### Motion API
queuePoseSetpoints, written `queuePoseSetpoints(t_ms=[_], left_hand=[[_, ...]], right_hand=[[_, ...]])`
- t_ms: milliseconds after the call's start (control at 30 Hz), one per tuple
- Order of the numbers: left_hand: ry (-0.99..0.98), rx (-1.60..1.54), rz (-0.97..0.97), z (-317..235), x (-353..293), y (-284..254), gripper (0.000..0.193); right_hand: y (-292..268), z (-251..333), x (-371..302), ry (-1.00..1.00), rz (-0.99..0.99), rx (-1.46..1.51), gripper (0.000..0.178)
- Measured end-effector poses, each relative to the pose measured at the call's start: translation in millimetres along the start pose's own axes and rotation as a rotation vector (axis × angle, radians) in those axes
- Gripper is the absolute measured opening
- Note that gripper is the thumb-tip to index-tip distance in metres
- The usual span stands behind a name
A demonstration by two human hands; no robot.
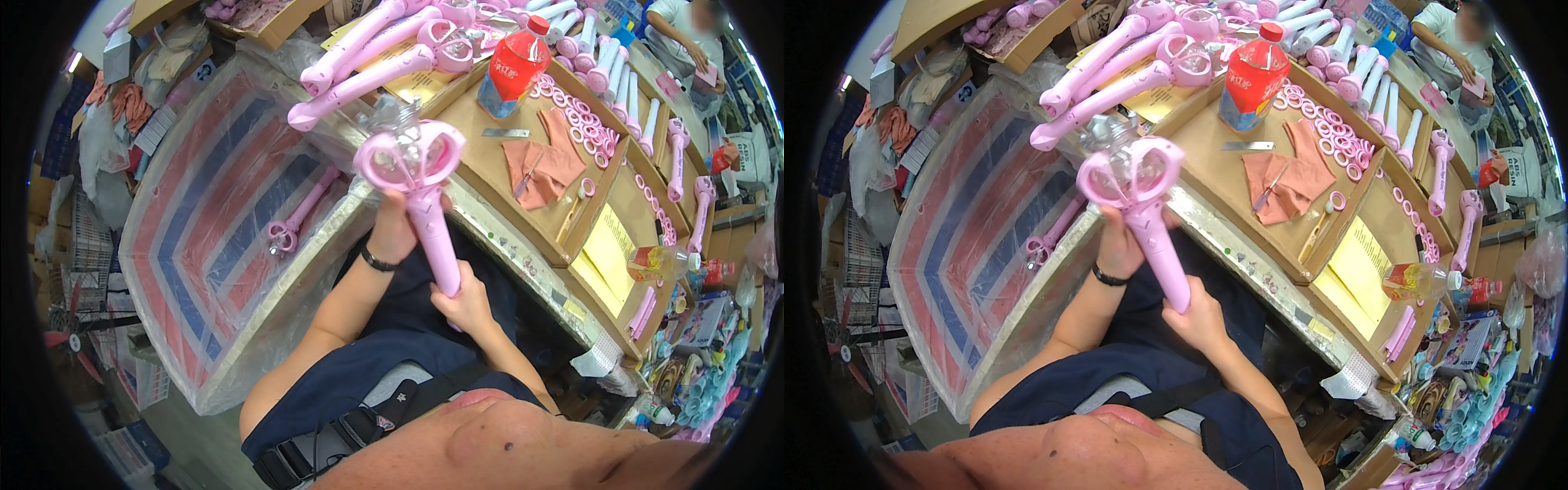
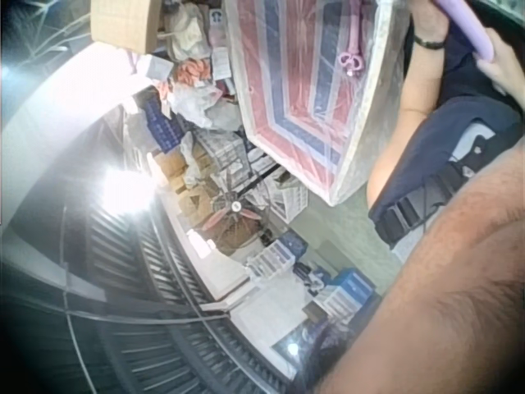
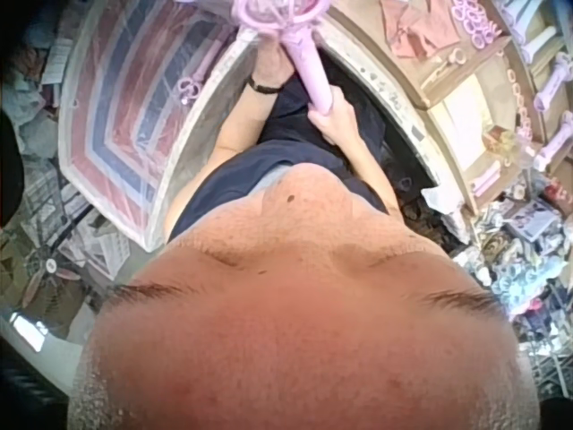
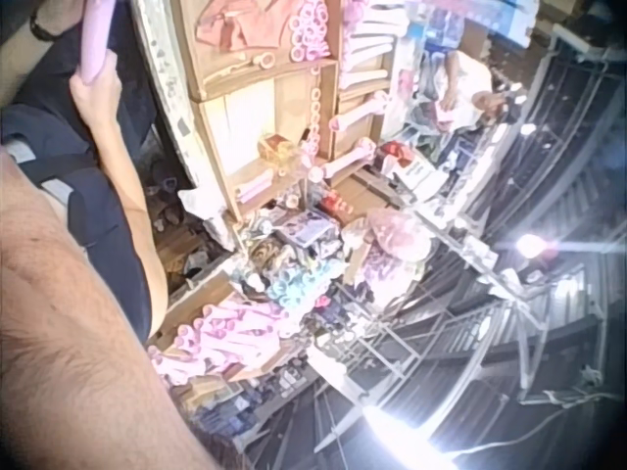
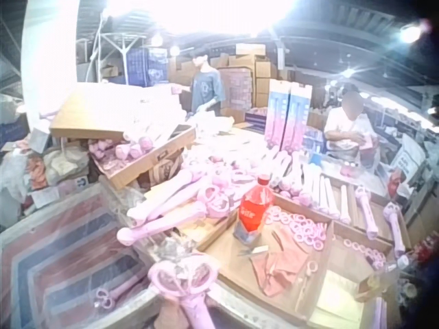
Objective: The person assembles pink plastic wands by wiping the wand head with a cloth, inserting a small metal piece into the handle, and attaching a pink ring to the wand head. The person repeats this process for multiple wands.
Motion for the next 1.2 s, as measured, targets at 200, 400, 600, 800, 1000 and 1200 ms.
queuePoseSetpoints(t_ms=[200,400,600,800,1000,1200], left_hand=[[-0.131,-0.029,0.000,12.0,2.8,6.6,0.070],[-0.197,-0.158,-0.039,22.2,-12.1,15.6,0.051],[0.057,-0.229,0.068,-9.8,12.2,-1.4,0.086],[-0.059,-0.220,0.005,8.2,9.1,-3.2,0.090],[-0.187,-0.129,-0.024,28.9,-25.0,1.9,0.045],[-0.169,-0.253,-0.020,25.3,-24.1,4.6,0.049]], right_hand=[[-2.1,1.5,-2.5,0.018,-0.030,0.037,0.043],[-1.8,-1.7,-2.4,0.054,0.024,0.016,0.045],[7.4,7.4,-9.6,-0.007,0.116,0.070,0.045],[8.3,4.6,-9.7,0.042,0.110,0.067,0.047],[7.7,-0.3,-10.5,0.038,0.091,0.041,0.047],[7.8,-1.0,-9.0,0.030,0.121,0.044,0.047]])
Point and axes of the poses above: each hand's wrist, its own x-axis towards the middle knuckle, its own y-axis out of the palm, z = x × y, the point moved 7 cm from there along x, towards the middle knuckle, and after that the axes turned 4 degrees about z, right-handed, at the moved point
